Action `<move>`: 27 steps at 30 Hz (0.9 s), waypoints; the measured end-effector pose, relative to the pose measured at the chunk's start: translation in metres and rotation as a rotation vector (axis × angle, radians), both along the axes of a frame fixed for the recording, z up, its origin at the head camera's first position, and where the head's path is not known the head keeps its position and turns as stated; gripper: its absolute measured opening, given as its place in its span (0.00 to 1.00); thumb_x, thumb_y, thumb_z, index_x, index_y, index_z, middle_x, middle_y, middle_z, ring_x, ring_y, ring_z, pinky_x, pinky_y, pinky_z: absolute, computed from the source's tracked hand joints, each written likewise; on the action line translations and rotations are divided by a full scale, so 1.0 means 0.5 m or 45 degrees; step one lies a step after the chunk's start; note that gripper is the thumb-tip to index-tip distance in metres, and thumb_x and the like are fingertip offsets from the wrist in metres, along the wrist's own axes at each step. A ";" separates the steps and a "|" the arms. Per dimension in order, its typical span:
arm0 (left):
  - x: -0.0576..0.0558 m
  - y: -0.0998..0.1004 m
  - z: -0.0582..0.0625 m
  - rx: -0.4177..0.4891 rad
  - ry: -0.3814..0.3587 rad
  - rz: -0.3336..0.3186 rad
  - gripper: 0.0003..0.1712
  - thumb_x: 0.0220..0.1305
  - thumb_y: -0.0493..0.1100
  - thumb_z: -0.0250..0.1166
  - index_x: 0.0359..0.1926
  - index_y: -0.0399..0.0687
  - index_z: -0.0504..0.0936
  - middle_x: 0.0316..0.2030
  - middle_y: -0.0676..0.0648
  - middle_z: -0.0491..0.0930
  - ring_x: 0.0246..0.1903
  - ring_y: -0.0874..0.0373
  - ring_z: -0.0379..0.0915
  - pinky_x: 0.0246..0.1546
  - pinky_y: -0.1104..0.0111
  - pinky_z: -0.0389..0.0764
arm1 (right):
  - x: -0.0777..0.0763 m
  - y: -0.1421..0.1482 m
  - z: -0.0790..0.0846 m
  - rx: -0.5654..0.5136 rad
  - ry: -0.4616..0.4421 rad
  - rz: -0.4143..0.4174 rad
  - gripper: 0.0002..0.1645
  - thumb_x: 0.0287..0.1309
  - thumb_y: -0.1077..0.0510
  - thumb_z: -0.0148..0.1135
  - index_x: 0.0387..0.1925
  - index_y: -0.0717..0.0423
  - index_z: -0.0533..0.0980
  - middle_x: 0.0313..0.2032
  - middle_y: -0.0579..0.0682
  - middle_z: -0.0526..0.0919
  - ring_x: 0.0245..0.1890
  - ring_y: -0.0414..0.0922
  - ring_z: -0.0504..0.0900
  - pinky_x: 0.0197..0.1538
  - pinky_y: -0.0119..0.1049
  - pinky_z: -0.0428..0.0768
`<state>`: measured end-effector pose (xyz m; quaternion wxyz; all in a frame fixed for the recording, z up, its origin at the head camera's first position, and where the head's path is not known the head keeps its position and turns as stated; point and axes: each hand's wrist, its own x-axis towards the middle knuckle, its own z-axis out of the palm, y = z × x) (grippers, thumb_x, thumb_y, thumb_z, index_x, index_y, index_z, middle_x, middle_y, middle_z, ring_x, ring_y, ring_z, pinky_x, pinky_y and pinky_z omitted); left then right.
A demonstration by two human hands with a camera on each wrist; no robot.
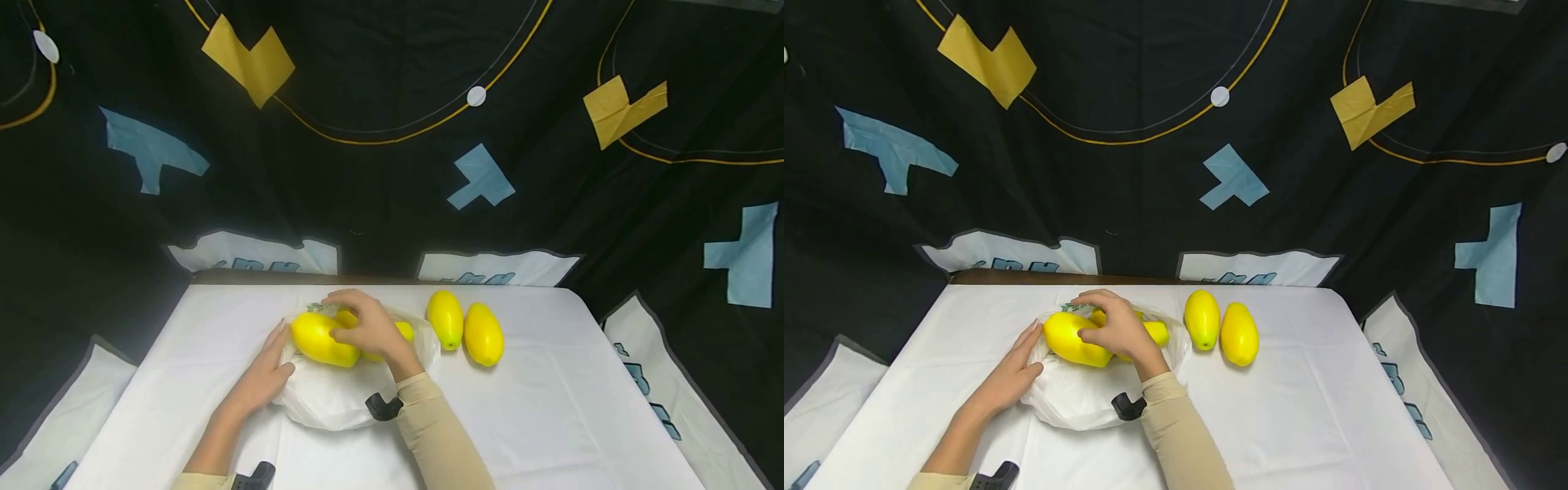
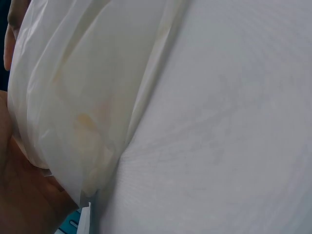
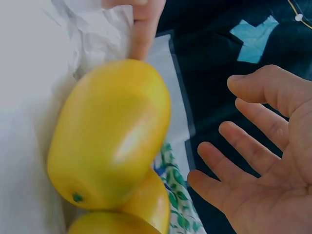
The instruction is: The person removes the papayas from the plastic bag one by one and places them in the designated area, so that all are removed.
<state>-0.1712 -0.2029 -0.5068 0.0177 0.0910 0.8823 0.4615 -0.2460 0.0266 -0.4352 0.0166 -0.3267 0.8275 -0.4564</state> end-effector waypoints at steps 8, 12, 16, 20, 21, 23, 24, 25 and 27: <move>-0.003 -0.003 -0.004 0.001 0.003 0.000 0.44 0.63 0.31 0.51 0.76 0.35 0.42 0.76 0.37 0.34 0.74 0.39 0.31 0.70 0.41 0.40 | 0.000 -0.031 -0.022 0.085 -0.006 0.042 0.31 0.47 0.64 0.71 0.57 0.48 0.79 0.58 0.39 0.78 0.59 0.37 0.73 0.63 0.38 0.71; -0.003 -0.003 -0.005 -0.012 -0.009 0.003 0.44 0.63 0.31 0.52 0.76 0.36 0.42 0.76 0.38 0.35 0.74 0.39 0.32 0.70 0.41 0.41 | 0.003 -0.041 -0.030 0.175 -0.030 0.012 0.31 0.47 0.62 0.73 0.56 0.44 0.79 0.59 0.38 0.77 0.62 0.37 0.71 0.65 0.38 0.69; -0.004 -0.002 -0.003 -0.023 -0.011 0.003 0.44 0.63 0.32 0.52 0.76 0.36 0.42 0.76 0.38 0.35 0.74 0.39 0.32 0.70 0.41 0.41 | 0.002 -0.045 -0.039 0.229 -0.017 -0.004 0.31 0.47 0.60 0.74 0.56 0.41 0.79 0.61 0.39 0.76 0.64 0.37 0.69 0.67 0.37 0.66; -0.005 -0.003 -0.003 -0.037 0.002 0.004 0.43 0.63 0.32 0.52 0.76 0.36 0.43 0.76 0.38 0.35 0.74 0.39 0.33 0.70 0.41 0.41 | 0.002 -0.046 -0.041 0.256 -0.012 -0.003 0.33 0.45 0.60 0.75 0.56 0.40 0.79 0.62 0.39 0.74 0.65 0.38 0.67 0.68 0.39 0.65; -0.005 -0.003 -0.003 -0.040 0.005 0.004 0.43 0.63 0.32 0.52 0.76 0.35 0.43 0.76 0.38 0.35 0.74 0.39 0.33 0.70 0.41 0.42 | 0.003 -0.046 -0.040 0.268 -0.019 -0.003 0.33 0.45 0.59 0.75 0.56 0.40 0.79 0.63 0.38 0.74 0.65 0.38 0.67 0.68 0.41 0.65; -0.006 -0.003 -0.003 -0.040 0.006 0.003 0.44 0.63 0.32 0.52 0.76 0.35 0.43 0.76 0.38 0.35 0.74 0.39 0.33 0.70 0.42 0.41 | 0.005 -0.045 -0.041 0.301 -0.027 0.002 0.34 0.45 0.58 0.76 0.57 0.39 0.79 0.64 0.38 0.72 0.66 0.39 0.66 0.68 0.43 0.65; -0.005 -0.003 -0.003 -0.042 0.006 0.005 0.43 0.63 0.32 0.52 0.76 0.35 0.43 0.76 0.38 0.36 0.74 0.39 0.33 0.70 0.42 0.41 | 0.006 -0.044 -0.042 0.323 -0.025 0.006 0.34 0.45 0.58 0.76 0.57 0.39 0.79 0.64 0.38 0.72 0.67 0.40 0.66 0.68 0.44 0.65; -0.005 -0.003 -0.003 -0.043 0.007 0.005 0.43 0.63 0.31 0.52 0.76 0.35 0.43 0.76 0.37 0.36 0.74 0.39 0.33 0.70 0.42 0.41 | 0.007 -0.044 -0.043 0.345 -0.021 0.012 0.34 0.45 0.57 0.76 0.57 0.39 0.79 0.65 0.38 0.71 0.67 0.40 0.65 0.69 0.44 0.65; -0.005 -0.003 -0.003 -0.045 0.004 0.004 0.44 0.63 0.31 0.52 0.76 0.35 0.43 0.76 0.37 0.36 0.74 0.39 0.32 0.70 0.42 0.41 | 0.009 -0.042 -0.047 0.384 -0.009 0.019 0.33 0.45 0.56 0.76 0.57 0.40 0.79 0.66 0.39 0.70 0.67 0.41 0.65 0.69 0.44 0.64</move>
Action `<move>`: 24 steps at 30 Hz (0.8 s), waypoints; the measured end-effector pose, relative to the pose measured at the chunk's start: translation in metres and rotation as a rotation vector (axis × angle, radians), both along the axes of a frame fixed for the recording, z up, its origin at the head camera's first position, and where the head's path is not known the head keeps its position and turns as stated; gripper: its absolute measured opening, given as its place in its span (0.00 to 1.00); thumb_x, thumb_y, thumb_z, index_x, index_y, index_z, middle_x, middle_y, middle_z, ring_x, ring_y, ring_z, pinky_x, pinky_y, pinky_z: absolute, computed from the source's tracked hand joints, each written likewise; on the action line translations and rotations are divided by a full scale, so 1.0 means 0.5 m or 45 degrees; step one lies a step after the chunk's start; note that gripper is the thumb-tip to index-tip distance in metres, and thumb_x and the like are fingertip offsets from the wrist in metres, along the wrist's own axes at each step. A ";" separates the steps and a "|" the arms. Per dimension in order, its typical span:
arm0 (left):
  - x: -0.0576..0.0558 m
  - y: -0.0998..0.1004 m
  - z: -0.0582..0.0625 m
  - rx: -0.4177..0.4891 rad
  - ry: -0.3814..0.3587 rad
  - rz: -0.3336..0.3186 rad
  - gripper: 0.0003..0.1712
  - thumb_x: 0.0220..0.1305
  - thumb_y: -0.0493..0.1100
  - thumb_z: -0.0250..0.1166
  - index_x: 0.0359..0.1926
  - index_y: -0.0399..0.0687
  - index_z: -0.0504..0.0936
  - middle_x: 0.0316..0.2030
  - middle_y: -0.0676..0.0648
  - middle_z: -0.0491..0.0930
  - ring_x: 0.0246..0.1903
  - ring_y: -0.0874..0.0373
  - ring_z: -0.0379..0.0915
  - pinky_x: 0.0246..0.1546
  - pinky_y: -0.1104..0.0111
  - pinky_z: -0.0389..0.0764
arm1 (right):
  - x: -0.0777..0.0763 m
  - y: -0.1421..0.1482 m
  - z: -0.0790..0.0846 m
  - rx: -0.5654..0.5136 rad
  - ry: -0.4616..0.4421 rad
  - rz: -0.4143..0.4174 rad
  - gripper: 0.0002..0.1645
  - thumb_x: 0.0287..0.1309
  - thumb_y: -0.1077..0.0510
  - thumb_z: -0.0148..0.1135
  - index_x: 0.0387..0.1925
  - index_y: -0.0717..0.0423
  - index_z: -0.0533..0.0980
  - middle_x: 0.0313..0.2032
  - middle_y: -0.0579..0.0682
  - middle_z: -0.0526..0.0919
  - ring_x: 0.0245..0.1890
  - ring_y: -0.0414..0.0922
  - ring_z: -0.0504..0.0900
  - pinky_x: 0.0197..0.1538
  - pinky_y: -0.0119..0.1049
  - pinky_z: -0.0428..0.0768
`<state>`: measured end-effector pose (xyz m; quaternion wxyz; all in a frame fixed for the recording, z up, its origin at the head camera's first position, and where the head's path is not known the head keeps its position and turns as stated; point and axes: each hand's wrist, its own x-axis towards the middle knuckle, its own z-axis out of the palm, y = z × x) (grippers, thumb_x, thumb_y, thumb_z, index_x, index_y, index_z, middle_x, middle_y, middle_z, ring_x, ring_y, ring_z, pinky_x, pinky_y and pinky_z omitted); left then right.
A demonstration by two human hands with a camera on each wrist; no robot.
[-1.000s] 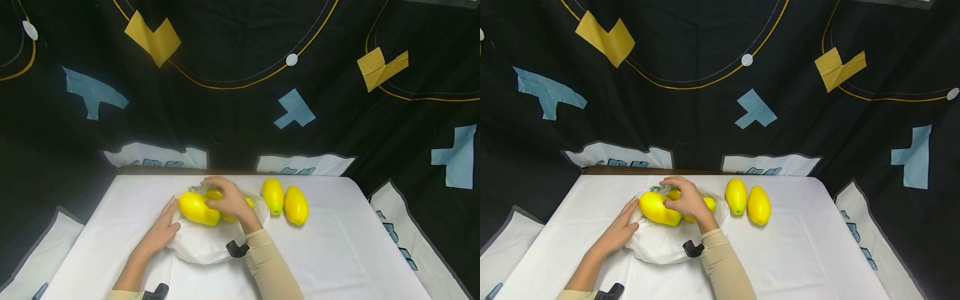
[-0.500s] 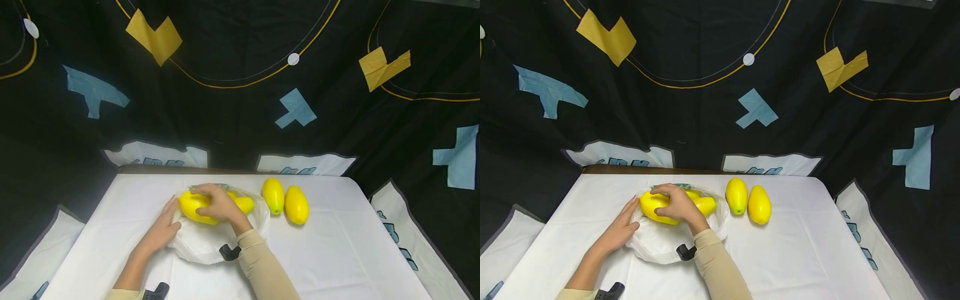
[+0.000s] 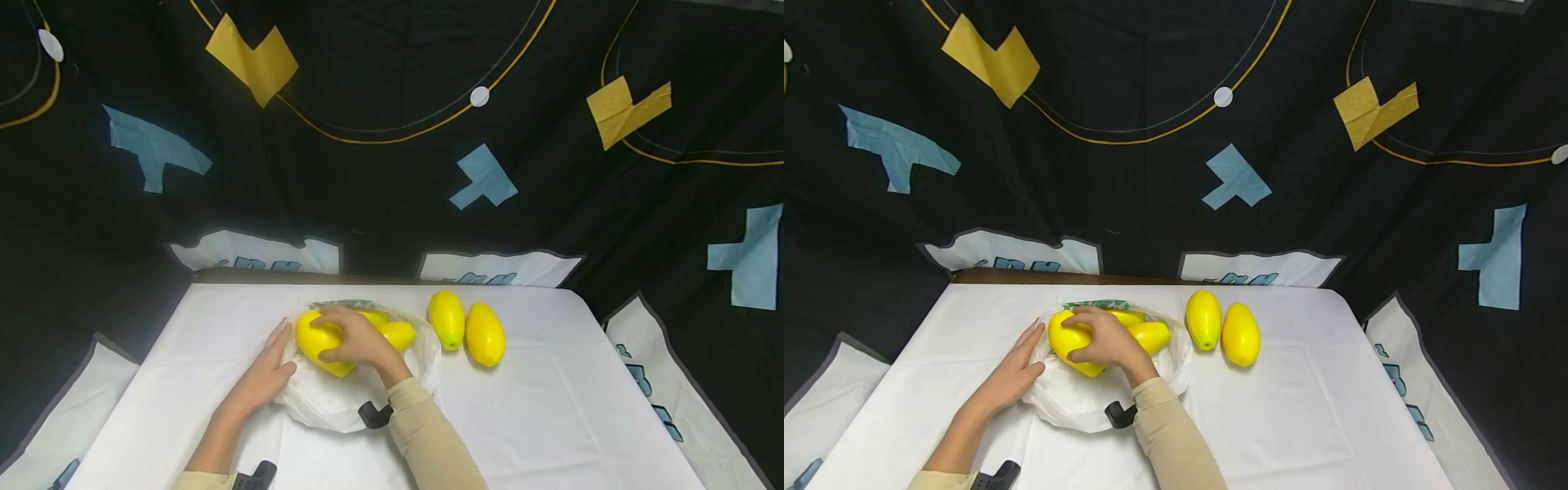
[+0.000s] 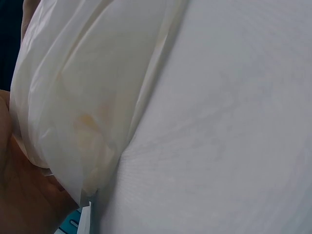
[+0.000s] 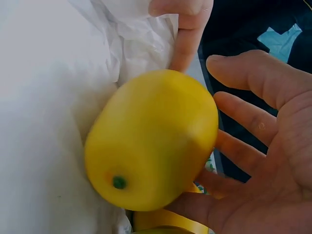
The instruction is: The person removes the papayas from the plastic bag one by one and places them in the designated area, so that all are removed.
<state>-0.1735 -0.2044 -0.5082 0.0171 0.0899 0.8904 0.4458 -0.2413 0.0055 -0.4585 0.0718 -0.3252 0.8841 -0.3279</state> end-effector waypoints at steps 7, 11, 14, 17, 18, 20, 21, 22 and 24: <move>0.001 0.002 0.004 -0.001 -0.014 0.002 0.43 0.63 0.32 0.52 0.76 0.35 0.43 0.76 0.37 0.35 0.74 0.38 0.32 0.70 0.42 0.41 | 0.005 0.003 -0.005 0.030 0.019 0.026 0.33 0.44 0.57 0.76 0.56 0.41 0.79 0.68 0.41 0.67 0.68 0.42 0.64 0.68 0.42 0.65; 0.002 0.002 0.003 0.005 -0.024 0.005 0.44 0.63 0.32 0.52 0.76 0.36 0.43 0.76 0.37 0.35 0.74 0.38 0.32 0.70 0.42 0.41 | 0.006 0.005 -0.010 0.031 0.000 0.037 0.35 0.44 0.57 0.77 0.57 0.38 0.78 0.68 0.40 0.65 0.68 0.43 0.64 0.67 0.43 0.66; 0.001 0.002 0.002 0.005 -0.023 0.005 0.44 0.63 0.32 0.52 0.76 0.36 0.43 0.76 0.37 0.35 0.74 0.39 0.31 0.70 0.42 0.41 | 0.005 0.008 -0.016 0.019 0.002 0.036 0.36 0.45 0.60 0.76 0.58 0.37 0.77 0.69 0.39 0.64 0.68 0.43 0.63 0.67 0.43 0.66; 0.001 0.001 0.003 0.003 -0.020 0.006 0.44 0.63 0.32 0.52 0.76 0.36 0.42 0.76 0.37 0.35 0.74 0.38 0.31 0.70 0.42 0.40 | 0.003 0.010 -0.018 -0.001 0.010 0.038 0.35 0.46 0.62 0.75 0.58 0.38 0.78 0.68 0.39 0.65 0.68 0.43 0.63 0.68 0.42 0.65; 0.001 0.001 0.004 0.004 -0.017 0.005 0.44 0.63 0.32 0.52 0.76 0.35 0.42 0.76 0.36 0.35 0.74 0.38 0.31 0.70 0.42 0.40 | 0.003 0.010 -0.019 -0.009 0.011 0.036 0.35 0.46 0.62 0.74 0.58 0.39 0.78 0.68 0.40 0.65 0.68 0.43 0.63 0.68 0.41 0.65; 0.001 0.001 0.004 0.003 -0.015 0.005 0.44 0.63 0.32 0.52 0.76 0.35 0.42 0.76 0.36 0.35 0.74 0.38 0.31 0.70 0.42 0.40 | 0.004 0.012 -0.020 -0.024 0.008 0.034 0.34 0.47 0.63 0.74 0.57 0.39 0.78 0.68 0.40 0.66 0.68 0.42 0.63 0.68 0.41 0.64; 0.001 0.001 0.004 0.003 -0.015 0.005 0.44 0.63 0.32 0.52 0.76 0.35 0.42 0.76 0.36 0.35 0.74 0.38 0.31 0.70 0.42 0.40 | 0.005 0.013 -0.020 -0.033 0.004 0.031 0.34 0.47 0.62 0.74 0.57 0.39 0.78 0.68 0.40 0.66 0.68 0.42 0.63 0.68 0.40 0.64; 0.001 0.000 0.003 0.002 -0.015 0.004 0.44 0.63 0.32 0.52 0.76 0.35 0.42 0.76 0.36 0.35 0.74 0.38 0.31 0.70 0.42 0.40 | 0.006 0.015 -0.020 -0.042 -0.001 0.028 0.34 0.47 0.62 0.74 0.57 0.39 0.78 0.68 0.40 0.66 0.68 0.42 0.63 0.69 0.40 0.64; 0.001 0.000 0.003 0.005 -0.011 0.003 0.43 0.63 0.31 0.52 0.76 0.34 0.42 0.76 0.36 0.35 0.74 0.38 0.31 0.70 0.42 0.40 | 0.011 0.019 -0.016 -0.060 -0.005 0.026 0.34 0.47 0.62 0.74 0.57 0.39 0.78 0.68 0.40 0.66 0.68 0.42 0.62 0.68 0.41 0.64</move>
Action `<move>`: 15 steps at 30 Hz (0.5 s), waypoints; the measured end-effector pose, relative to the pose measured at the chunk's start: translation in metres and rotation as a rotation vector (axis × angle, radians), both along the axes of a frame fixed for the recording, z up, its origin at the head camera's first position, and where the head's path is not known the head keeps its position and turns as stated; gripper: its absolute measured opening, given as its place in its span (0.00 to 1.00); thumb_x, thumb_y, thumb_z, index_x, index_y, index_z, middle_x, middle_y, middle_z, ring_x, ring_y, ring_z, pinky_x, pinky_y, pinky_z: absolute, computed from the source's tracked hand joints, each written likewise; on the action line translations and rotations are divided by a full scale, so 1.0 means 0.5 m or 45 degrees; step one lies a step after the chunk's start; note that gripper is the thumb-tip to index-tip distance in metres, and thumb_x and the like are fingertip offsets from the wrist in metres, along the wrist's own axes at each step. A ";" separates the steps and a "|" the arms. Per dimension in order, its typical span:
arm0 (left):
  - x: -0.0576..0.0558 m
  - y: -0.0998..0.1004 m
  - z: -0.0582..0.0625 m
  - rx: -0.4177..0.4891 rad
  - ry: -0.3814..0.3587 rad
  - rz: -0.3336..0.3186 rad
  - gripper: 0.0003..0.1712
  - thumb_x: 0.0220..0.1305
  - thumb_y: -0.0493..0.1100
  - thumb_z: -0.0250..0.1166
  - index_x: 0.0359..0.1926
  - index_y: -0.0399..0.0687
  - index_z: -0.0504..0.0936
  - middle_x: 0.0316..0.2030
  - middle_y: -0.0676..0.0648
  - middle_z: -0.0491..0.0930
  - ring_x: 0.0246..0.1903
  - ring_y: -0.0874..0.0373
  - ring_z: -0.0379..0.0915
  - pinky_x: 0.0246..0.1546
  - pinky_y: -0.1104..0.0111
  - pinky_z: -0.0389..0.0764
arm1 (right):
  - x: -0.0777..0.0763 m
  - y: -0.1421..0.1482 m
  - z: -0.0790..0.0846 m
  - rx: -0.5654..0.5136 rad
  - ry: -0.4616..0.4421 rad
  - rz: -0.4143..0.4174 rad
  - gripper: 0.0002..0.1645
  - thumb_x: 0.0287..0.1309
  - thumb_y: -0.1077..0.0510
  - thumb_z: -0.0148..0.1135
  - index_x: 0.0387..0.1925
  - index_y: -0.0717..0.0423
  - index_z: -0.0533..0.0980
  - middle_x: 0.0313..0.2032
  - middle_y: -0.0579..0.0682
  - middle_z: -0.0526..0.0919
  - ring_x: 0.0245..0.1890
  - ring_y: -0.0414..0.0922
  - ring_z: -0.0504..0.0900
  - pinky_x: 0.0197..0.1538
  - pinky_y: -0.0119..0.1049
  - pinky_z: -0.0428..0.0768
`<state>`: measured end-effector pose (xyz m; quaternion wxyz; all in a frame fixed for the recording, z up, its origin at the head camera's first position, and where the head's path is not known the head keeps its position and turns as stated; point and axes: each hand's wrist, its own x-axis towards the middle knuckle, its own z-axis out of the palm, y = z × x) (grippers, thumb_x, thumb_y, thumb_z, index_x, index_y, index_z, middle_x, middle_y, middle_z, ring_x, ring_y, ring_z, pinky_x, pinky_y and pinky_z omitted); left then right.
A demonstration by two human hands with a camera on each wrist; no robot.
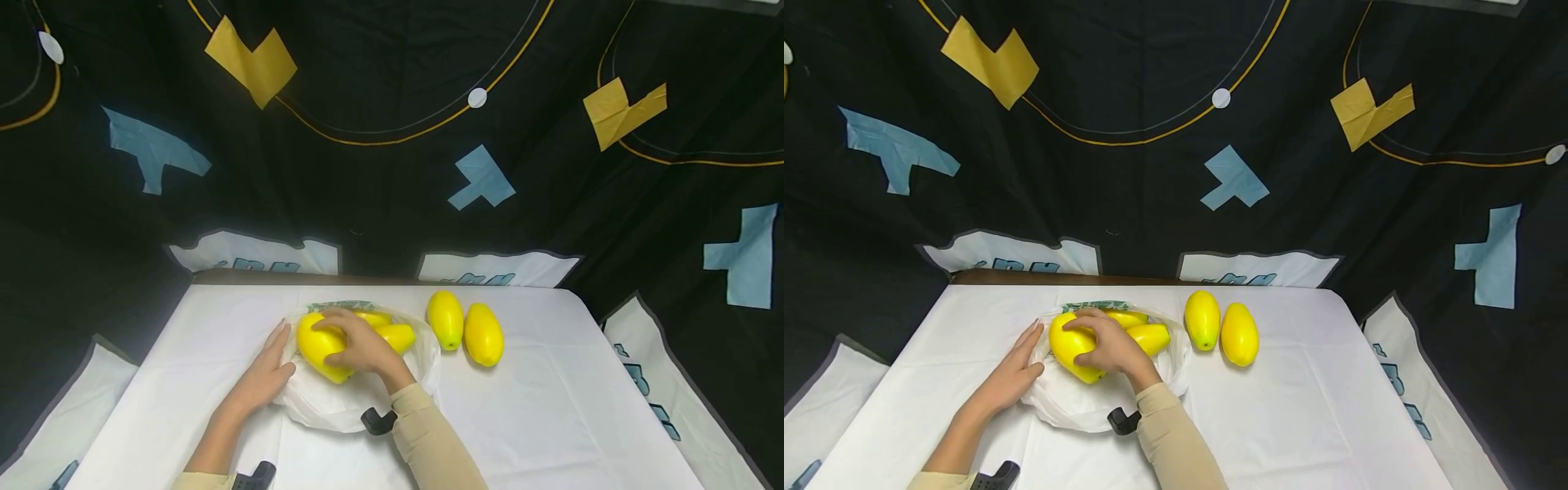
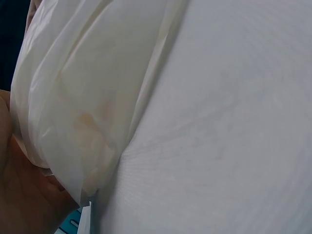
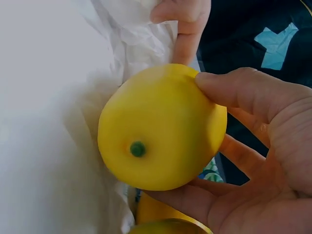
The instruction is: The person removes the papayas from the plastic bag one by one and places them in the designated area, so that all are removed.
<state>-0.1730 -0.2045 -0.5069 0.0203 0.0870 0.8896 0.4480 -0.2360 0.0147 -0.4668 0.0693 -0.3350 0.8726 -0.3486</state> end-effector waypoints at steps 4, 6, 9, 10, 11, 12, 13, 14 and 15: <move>0.000 -0.001 -0.001 0.012 0.006 -0.004 0.43 0.63 0.31 0.52 0.75 0.34 0.43 0.76 0.36 0.35 0.74 0.38 0.31 0.70 0.42 0.40 | 0.008 0.011 0.014 -0.052 0.013 0.004 0.34 0.47 0.61 0.74 0.58 0.39 0.78 0.67 0.40 0.67 0.68 0.41 0.63 0.68 0.42 0.66; 0.001 -0.001 -0.001 0.017 0.006 -0.003 0.43 0.63 0.31 0.52 0.75 0.33 0.43 0.76 0.36 0.35 0.74 0.38 0.31 0.70 0.41 0.40 | 0.011 0.015 0.022 -0.071 0.029 0.002 0.34 0.47 0.61 0.74 0.58 0.39 0.77 0.67 0.40 0.67 0.67 0.42 0.64 0.67 0.42 0.67; 0.001 -0.002 0.000 0.018 0.008 0.000 0.43 0.63 0.31 0.52 0.75 0.33 0.43 0.76 0.36 0.35 0.74 0.38 0.30 0.70 0.41 0.40 | 0.012 0.024 0.035 -0.107 0.043 -0.009 0.35 0.46 0.61 0.74 0.58 0.39 0.77 0.67 0.41 0.67 0.66 0.42 0.66 0.65 0.41 0.69; 0.001 -0.002 0.000 0.016 0.012 -0.001 0.43 0.63 0.31 0.52 0.75 0.33 0.43 0.76 0.36 0.35 0.74 0.38 0.30 0.70 0.42 0.40 | 0.013 0.027 0.039 -0.122 0.042 -0.013 0.35 0.46 0.61 0.73 0.58 0.39 0.77 0.67 0.41 0.67 0.66 0.42 0.66 0.65 0.41 0.69; 0.001 -0.002 0.000 0.016 0.015 -0.003 0.43 0.63 0.31 0.52 0.75 0.32 0.43 0.76 0.36 0.35 0.74 0.38 0.30 0.70 0.42 0.40 | 0.013 0.031 0.044 -0.137 0.041 -0.016 0.35 0.46 0.61 0.73 0.58 0.39 0.77 0.67 0.41 0.67 0.65 0.42 0.66 0.64 0.42 0.70; 0.001 -0.001 0.001 0.015 0.017 -0.004 0.43 0.63 0.31 0.52 0.75 0.32 0.43 0.76 0.36 0.36 0.74 0.38 0.30 0.70 0.42 0.40 | 0.014 0.036 0.048 -0.151 0.037 -0.023 0.35 0.46 0.62 0.73 0.58 0.39 0.77 0.67 0.41 0.67 0.65 0.42 0.66 0.64 0.42 0.70; 0.001 -0.001 0.001 0.013 0.021 -0.005 0.43 0.63 0.31 0.52 0.75 0.32 0.43 0.76 0.35 0.36 0.74 0.38 0.31 0.70 0.42 0.40 | 0.015 0.040 0.052 -0.163 0.036 -0.036 0.35 0.46 0.61 0.73 0.58 0.39 0.77 0.67 0.40 0.67 0.65 0.42 0.66 0.64 0.43 0.71; 0.001 0.000 0.001 0.015 0.022 -0.006 0.43 0.63 0.31 0.52 0.75 0.32 0.43 0.76 0.35 0.36 0.74 0.38 0.31 0.70 0.42 0.40 | 0.015 0.045 0.057 -0.172 0.038 -0.047 0.35 0.46 0.61 0.73 0.58 0.38 0.77 0.67 0.39 0.67 0.65 0.42 0.66 0.63 0.43 0.71; 0.001 0.000 0.001 0.015 0.023 -0.004 0.43 0.63 0.31 0.52 0.75 0.32 0.43 0.76 0.35 0.36 0.74 0.38 0.31 0.70 0.42 0.40 | 0.016 0.050 0.061 -0.179 0.042 -0.058 0.35 0.46 0.60 0.73 0.58 0.38 0.77 0.67 0.39 0.67 0.65 0.42 0.66 0.63 0.44 0.72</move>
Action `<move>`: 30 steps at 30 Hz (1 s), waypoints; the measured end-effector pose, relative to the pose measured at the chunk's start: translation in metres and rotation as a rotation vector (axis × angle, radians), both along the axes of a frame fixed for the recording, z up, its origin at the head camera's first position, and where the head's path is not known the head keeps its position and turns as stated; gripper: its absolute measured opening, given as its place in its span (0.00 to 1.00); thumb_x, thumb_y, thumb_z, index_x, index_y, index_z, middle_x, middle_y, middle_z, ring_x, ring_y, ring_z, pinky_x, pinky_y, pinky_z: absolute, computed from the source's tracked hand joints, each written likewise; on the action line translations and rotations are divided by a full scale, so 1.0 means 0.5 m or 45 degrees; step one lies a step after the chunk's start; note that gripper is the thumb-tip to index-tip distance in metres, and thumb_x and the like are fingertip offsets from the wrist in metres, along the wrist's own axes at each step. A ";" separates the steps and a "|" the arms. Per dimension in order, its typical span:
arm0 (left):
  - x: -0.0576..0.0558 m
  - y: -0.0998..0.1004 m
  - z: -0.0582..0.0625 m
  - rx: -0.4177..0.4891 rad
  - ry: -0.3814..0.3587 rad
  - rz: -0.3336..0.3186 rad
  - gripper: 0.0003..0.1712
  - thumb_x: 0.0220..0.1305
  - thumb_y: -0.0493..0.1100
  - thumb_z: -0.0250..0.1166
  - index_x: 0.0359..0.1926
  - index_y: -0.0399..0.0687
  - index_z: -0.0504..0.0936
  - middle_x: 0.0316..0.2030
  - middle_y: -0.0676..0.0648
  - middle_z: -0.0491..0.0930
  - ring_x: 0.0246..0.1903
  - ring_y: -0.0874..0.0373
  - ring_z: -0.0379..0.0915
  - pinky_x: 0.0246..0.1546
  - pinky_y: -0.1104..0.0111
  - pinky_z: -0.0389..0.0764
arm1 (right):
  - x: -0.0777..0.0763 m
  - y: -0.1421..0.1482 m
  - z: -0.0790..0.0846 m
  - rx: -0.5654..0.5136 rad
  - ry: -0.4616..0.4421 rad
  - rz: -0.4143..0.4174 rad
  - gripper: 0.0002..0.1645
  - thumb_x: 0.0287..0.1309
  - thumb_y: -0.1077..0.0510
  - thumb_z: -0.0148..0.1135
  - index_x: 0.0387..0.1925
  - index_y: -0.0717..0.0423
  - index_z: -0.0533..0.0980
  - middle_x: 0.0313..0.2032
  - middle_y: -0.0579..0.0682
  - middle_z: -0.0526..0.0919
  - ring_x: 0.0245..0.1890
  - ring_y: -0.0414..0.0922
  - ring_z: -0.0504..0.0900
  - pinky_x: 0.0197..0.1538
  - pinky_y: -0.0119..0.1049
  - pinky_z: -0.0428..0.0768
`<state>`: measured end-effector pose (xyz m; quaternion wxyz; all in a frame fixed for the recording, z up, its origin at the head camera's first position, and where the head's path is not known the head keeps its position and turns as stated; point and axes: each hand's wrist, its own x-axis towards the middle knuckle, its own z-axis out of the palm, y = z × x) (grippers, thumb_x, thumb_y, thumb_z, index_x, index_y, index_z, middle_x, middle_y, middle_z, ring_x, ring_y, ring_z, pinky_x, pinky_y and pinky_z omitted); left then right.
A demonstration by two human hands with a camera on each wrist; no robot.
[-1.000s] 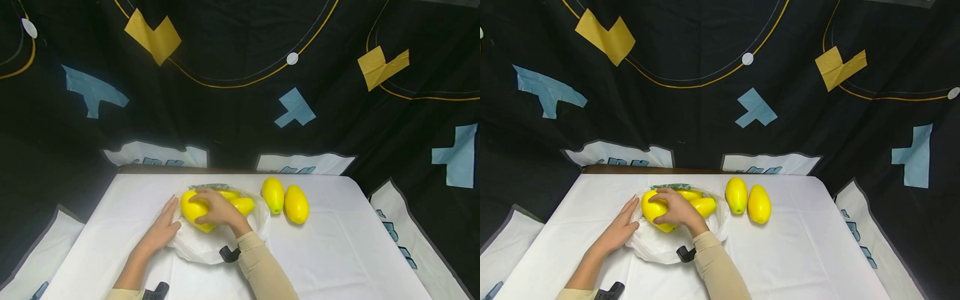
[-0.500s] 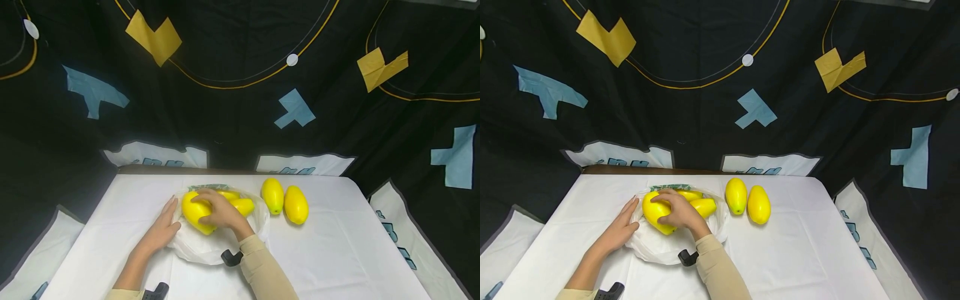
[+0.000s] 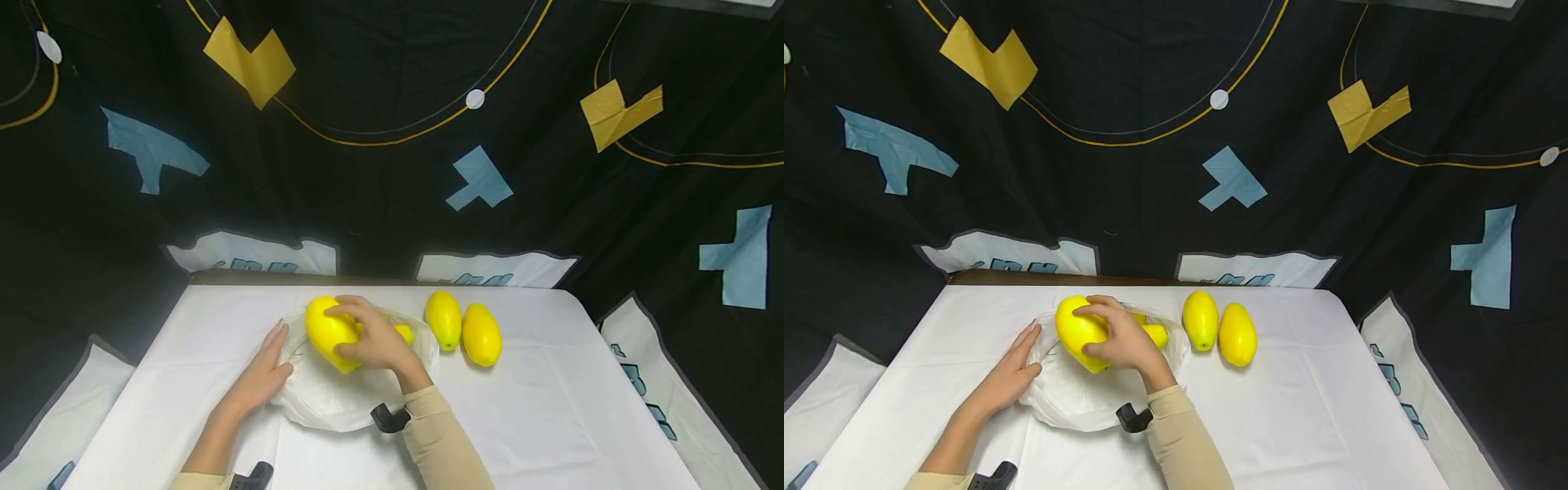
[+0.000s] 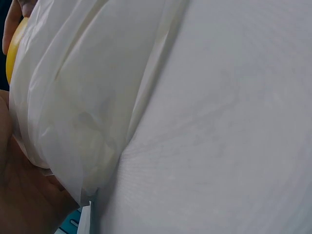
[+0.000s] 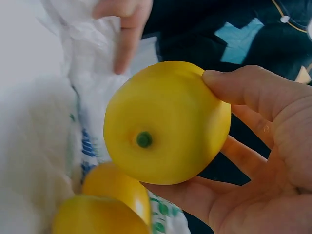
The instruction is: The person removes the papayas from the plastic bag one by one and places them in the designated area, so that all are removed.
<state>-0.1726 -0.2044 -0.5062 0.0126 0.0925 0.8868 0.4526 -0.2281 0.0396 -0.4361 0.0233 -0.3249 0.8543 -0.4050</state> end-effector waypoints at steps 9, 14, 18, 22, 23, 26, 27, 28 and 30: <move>-0.002 0.004 0.004 -0.015 -0.016 0.020 0.44 0.62 0.31 0.52 0.75 0.33 0.42 0.76 0.36 0.36 0.74 0.38 0.31 0.70 0.43 0.40 | 0.002 0.051 0.035 -0.092 0.005 -0.104 0.36 0.44 0.60 0.72 0.58 0.35 0.76 0.68 0.40 0.65 0.62 0.46 0.68 0.60 0.51 0.74; -0.003 0.003 0.001 -0.013 -0.006 0.013 0.44 0.61 0.31 0.52 0.75 0.31 0.42 0.75 0.35 0.36 0.73 0.37 0.30 0.70 0.43 0.39 | 0.003 0.073 0.047 -0.101 0.005 -0.172 0.36 0.45 0.60 0.73 0.58 0.36 0.76 0.68 0.38 0.64 0.63 0.47 0.68 0.60 0.52 0.74; -0.003 0.002 -0.002 -0.013 -0.009 0.017 0.44 0.61 0.31 0.52 0.75 0.32 0.42 0.75 0.35 0.36 0.73 0.37 0.31 0.70 0.43 0.40 | 0.005 0.089 0.050 -0.132 -0.010 -0.221 0.36 0.46 0.62 0.73 0.59 0.38 0.76 0.68 0.39 0.64 0.64 0.48 0.67 0.60 0.52 0.74; -0.002 0.003 -0.002 -0.004 -0.018 0.016 0.44 0.61 0.31 0.51 0.75 0.32 0.41 0.75 0.35 0.35 0.73 0.37 0.30 0.70 0.42 0.39 | 0.006 0.108 0.053 -0.171 -0.038 -0.290 0.36 0.46 0.62 0.73 0.59 0.38 0.76 0.67 0.37 0.64 0.63 0.49 0.68 0.59 0.52 0.76; -0.001 0.003 -0.001 -0.004 -0.018 0.014 0.44 0.61 0.31 0.51 0.75 0.32 0.41 0.75 0.35 0.35 0.73 0.37 0.30 0.70 0.42 0.39 | 0.006 0.114 0.054 -0.180 -0.040 -0.307 0.36 0.46 0.62 0.73 0.59 0.38 0.76 0.67 0.37 0.64 0.63 0.48 0.68 0.59 0.52 0.76; 0.000 0.004 0.001 0.001 -0.023 0.011 0.44 0.62 0.31 0.51 0.75 0.33 0.41 0.75 0.35 0.35 0.73 0.37 0.30 0.70 0.42 0.39 | 0.007 0.131 0.058 -0.209 -0.028 -0.347 0.35 0.46 0.62 0.73 0.59 0.40 0.76 0.67 0.40 0.65 0.63 0.48 0.68 0.60 0.52 0.75; 0.000 0.004 0.002 -0.001 -0.024 0.011 0.44 0.62 0.31 0.51 0.75 0.33 0.41 0.75 0.35 0.35 0.73 0.37 0.30 0.70 0.42 0.39 | 0.006 0.138 0.059 -0.217 -0.014 -0.357 0.35 0.46 0.62 0.73 0.59 0.41 0.76 0.67 0.41 0.65 0.63 0.49 0.68 0.60 0.51 0.75; 0.001 0.004 0.002 -0.001 -0.024 0.011 0.44 0.62 0.31 0.51 0.75 0.33 0.40 0.75 0.35 0.35 0.73 0.37 0.30 0.70 0.42 0.39 | 0.006 0.144 0.061 -0.219 -0.003 -0.369 0.35 0.46 0.62 0.74 0.59 0.42 0.76 0.67 0.42 0.66 0.64 0.48 0.68 0.61 0.50 0.74; 0.001 0.003 0.003 -0.004 -0.026 0.012 0.44 0.62 0.31 0.51 0.75 0.33 0.40 0.75 0.35 0.35 0.73 0.37 0.29 0.70 0.42 0.39 | 0.005 0.157 0.062 -0.233 0.025 -0.393 0.35 0.46 0.63 0.74 0.59 0.43 0.77 0.67 0.44 0.67 0.64 0.47 0.67 0.61 0.50 0.74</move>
